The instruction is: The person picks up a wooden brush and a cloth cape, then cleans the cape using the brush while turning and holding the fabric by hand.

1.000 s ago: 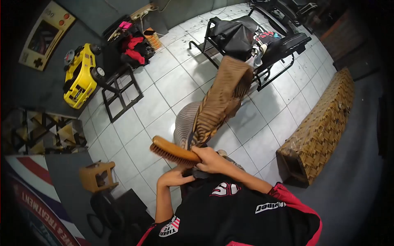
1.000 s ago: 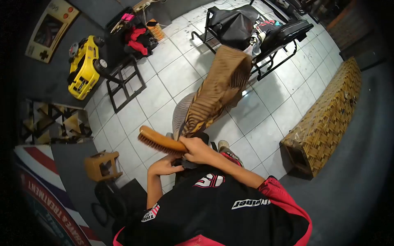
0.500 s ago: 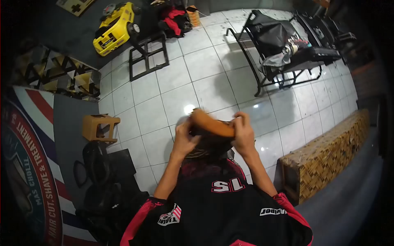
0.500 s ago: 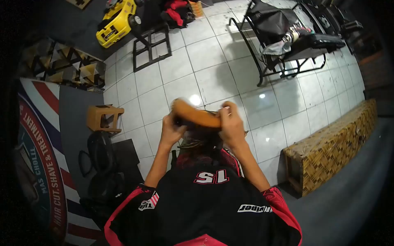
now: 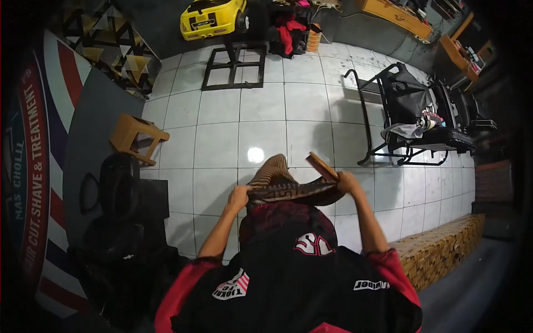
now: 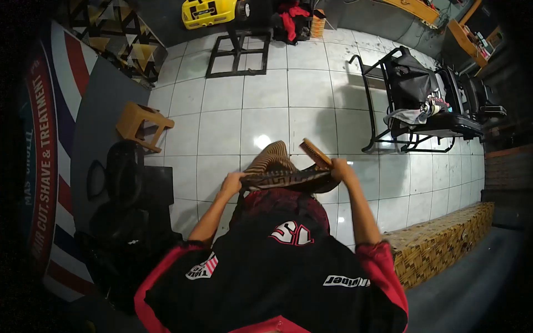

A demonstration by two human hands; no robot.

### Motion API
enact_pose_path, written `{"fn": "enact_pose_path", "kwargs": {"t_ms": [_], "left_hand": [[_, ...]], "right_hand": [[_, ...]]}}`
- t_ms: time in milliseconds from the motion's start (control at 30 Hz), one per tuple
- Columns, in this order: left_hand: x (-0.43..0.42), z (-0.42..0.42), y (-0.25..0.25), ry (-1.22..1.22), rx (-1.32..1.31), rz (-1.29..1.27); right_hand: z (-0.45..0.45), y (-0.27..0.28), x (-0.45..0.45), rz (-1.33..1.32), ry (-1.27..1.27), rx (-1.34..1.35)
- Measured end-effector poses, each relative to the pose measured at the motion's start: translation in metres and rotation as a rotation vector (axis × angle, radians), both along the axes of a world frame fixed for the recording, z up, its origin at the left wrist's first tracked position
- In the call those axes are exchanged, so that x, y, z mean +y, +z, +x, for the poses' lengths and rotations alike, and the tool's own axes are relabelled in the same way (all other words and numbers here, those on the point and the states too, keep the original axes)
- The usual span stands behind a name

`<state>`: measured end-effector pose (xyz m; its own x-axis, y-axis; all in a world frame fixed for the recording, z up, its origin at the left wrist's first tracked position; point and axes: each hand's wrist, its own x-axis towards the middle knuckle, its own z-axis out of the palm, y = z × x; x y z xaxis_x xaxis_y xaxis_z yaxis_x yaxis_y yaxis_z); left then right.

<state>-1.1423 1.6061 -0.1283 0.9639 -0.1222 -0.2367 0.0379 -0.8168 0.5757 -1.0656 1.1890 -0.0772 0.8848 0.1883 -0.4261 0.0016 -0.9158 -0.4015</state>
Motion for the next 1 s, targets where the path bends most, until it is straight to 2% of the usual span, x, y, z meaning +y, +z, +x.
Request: {"fn": "enact_pose_path", "kwargs": {"t_ms": [33, 67, 100, 133, 167, 200, 267, 333, 367, 400, 433, 467, 500, 533, 567, 600, 633, 667, 700, 733, 767, 800, 867, 900, 933, 1000], "left_hand": [[0.004, 0.017, 0.004, 0.02, 0.051, 0.067], [0.006, 0.051, 0.02, 0.039, 0.109, 0.132], [0.013, 0.087, 0.052, 0.068, -0.03, 0.074], [0.024, 0.124, 0.073, 0.117, -0.206, 0.032], [0.026, 0.155, 0.12, 0.104, -0.511, 0.023], [0.023, 0.176, 0.172, 0.134, -0.677, -0.142], [0.021, 0.195, 0.243, 0.119, -0.988, -0.264], [0.011, 0.183, 0.267, 0.215, -1.165, -0.344], [0.007, 0.176, 0.255, 0.207, -1.22, -0.308], [0.006, 0.166, 0.232, 0.2, -1.273, -0.271], [0.007, 0.147, 0.202, 0.132, -1.095, -0.188], [0.01, 0.123, 0.157, 0.064, -0.919, -0.105], [0.018, 0.096, 0.07, 0.07, -0.558, -0.305], [0.034, 0.047, -0.029, 0.103, -0.02, -0.2], [0.045, -0.007, -0.141, -0.402, 0.514, 0.428], [0.068, -0.079, -0.171, 0.148, 0.437, -0.3], [0.083, -0.092, -0.164, -0.033, 0.533, -0.317], [0.088, -0.086, -0.15, -0.216, 0.622, -0.331], [0.079, -0.058, -0.118, -0.184, 0.517, -0.168], [0.061, -0.014, -0.063, -0.153, 0.429, -0.004], [0.05, 0.036, -0.024, 0.011, 0.364, 0.161], [0.048, 0.081, -0.003, 0.178, 0.063, -0.006], [0.033, 0.173, 0.07, 0.344, -0.43, 0.022], [0.016, 0.208, 0.137, 0.366, -0.608, -0.141], [0.009, 0.232, 0.182, 0.291, -0.825, 0.018], [-0.035, 0.254, 0.296, 0.345, -1.146, -0.068]], "right_hand": [[0.022, 0.021, 0.007, -0.208, 0.247, 0.017], [0.048, 0.008, 0.001, -0.264, 0.277, -0.043], [0.067, 0.026, 0.004, -0.177, 0.15, -0.274], [0.088, 0.074, 0.028, -0.206, 0.033, -0.433], [0.111, 0.099, 0.04, -0.09, -0.152, -0.623], [0.125, 0.14, 0.057, -0.055, -0.273, -0.697], [0.132, 0.196, 0.075, 0.121, -0.265, -1.099], [0.112, 0.223, 0.099, 0.255, -0.194, -1.439], [0.104, 0.216, 0.105, 0.233, -0.165, -1.557], [0.092, 0.195, 0.106, 0.096, -0.113, -1.575], [0.076, 0.156, 0.099, 0.132, -0.063, -1.442], [0.051, 0.118, 0.101, 0.05, -0.027, -1.214], [0.022, 0.061, 0.091, 0.007, -0.004, -0.894], [-0.012, 0.006, 0.082, -0.097, -0.086, -0.213], [-0.049, -0.117, 0.044, -0.219, 0.063, 0.22], [-0.049, -0.041, 0.059, -0.247, 0.033, 0.436], [-0.037, -0.052, 0.054, -0.242, 0.035, 0.432], [-0.023, -0.079, 0.04, -0.156, 0.064, 0.162], [-0.02, -0.095, 0.03, -0.066, 0.09, -0.091], [0.007, -0.06, 0.046, -0.089, -0.079, -0.119], [0.048, -0.049, 0.046, -0.03, -0.099, -0.099], [0.088, -0.007, 0.056, 0.037, -0.121, -0.308], [0.165, 0.048, 0.061, 0.111, -0.24, -0.606], [0.198, 0.078, 0.059, 0.159, -0.292, -0.711], [0.223, 0.117, 0.054, 0.158, -0.283, -0.86], [0.249, 0.212, 0.046, 0.737, -0.251, -1.255]]}}
